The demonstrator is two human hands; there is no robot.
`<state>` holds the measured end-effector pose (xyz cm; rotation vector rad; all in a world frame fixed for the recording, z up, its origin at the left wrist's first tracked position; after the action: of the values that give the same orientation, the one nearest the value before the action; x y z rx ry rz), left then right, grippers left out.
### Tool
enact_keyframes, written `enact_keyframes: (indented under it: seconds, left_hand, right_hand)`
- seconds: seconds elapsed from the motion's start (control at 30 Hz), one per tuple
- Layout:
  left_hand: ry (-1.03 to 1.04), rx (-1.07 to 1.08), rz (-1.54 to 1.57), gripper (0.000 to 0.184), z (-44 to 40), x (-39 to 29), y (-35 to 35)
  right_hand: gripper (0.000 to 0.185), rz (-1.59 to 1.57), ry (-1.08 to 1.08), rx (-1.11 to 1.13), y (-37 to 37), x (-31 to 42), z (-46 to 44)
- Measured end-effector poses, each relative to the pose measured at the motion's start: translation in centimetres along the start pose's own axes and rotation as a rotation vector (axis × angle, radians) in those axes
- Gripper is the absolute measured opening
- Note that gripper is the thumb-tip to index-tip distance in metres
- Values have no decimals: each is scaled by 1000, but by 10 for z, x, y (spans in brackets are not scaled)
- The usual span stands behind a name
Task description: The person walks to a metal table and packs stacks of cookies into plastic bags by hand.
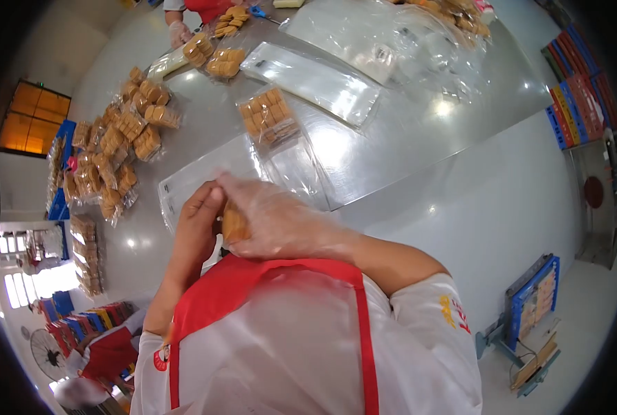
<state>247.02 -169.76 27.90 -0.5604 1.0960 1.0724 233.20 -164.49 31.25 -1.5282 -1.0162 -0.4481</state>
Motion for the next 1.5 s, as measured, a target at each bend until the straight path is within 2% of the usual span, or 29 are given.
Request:
enact_keyframes:
  seconds: [0.07,0.1,0.17,0.2,0.27,0.37,0.47,0.5,0.6,0.67,0.73,0.8,0.87,0.93,0.97,1.07,1.1,1.27,1.3,1.4,1.5]
  left_hand:
    - [91,82,162,18,4,-28,33]
    - [333,165,-150,19,3,-41,48]
    - [807,334,-779,23,6,-45,84]
    - [955,437,-959,23,5,-37,105]
    - [1261,651,-1310,26,5,-9,140]
    - [1315,676,-1477,24,-10,22,154]
    - [1101,573,-1526,19,-23,21,153]
    - [1026,540,-1576,31,-25,16,152]
    - [610,520,-1833,44,-32,-17,155]
    - [756,573,-1714,55,-45,-52,145]
    - [742,428,-1721,60,-52,-112,141]
    - [860,479,-1483,67,-57,-167,131]
    - [486,478,-1046,73,-63,-202,111]
    - [391,464,-832,73,-44,-229,111]
    - [346,458,-722,73,-36,-238,108]
    - [418,568,-459,75,-14,-269,95]
    - [500,538,-376,78,-11,-277,88]
    - [478,492,-189,82,-12,-288,55]
    - [482,499,-150,83,-17,-290,43]
    - [487,464,-40,86,-10,-298,22]
    - [548,421,-16,86,-5,-303,-6]
  right_hand:
    - [100,-345,201,-23,-36,-12,32]
    - [101,-770,315,-175,-48,-23,54]
    - [98,-1180,380,-502,-75,-41,91]
    - [95,-1155,336,-676,-95,-48,108]
    - [87,-1124,360,-867,-117,-81,142]
    - [80,-1126,498,-1056,-123,-100,187]
    - [78,-1124,541,-1122,-111,-110,212]
    - [79,-1131,553,-1129,-105,-111,215]
    - [79,-1149,583,-1141,-93,-114,217]
    - [80,-1164,610,-1143,-88,-119,216]
    - [81,-1142,593,-1131,-90,-121,213]
    - [82,-1132,574,-1109,-91,-127,208]
    - [83,-1133,560,-1077,-88,-140,201]
    - [81,-1189,563,-986,-72,-155,180]
    - [81,-1211,563,-940,-65,-161,169]
    - [69,-1421,514,-639,-37,-151,112]
    - [67,-1541,486,-556,-30,-143,93]
    - [59,-2145,350,-105,-1,-98,28]
    - [58,-2145,287,-46,-8,-88,22]
    - [60,-2136,93,0,-12,-85,7]
    - [70,-2118,129,-62,-23,-71,1]
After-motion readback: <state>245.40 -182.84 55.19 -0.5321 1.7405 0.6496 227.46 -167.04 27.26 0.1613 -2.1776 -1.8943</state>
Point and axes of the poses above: each hand's wrist, its own z-axis away from the middle knuckle, its own y-axis out of the palm, x = y × z, the point moved 7 cm from there along -z, towards the middle knuckle, and after that the axes turned 11 degrees about z, right-handed, at the moved point
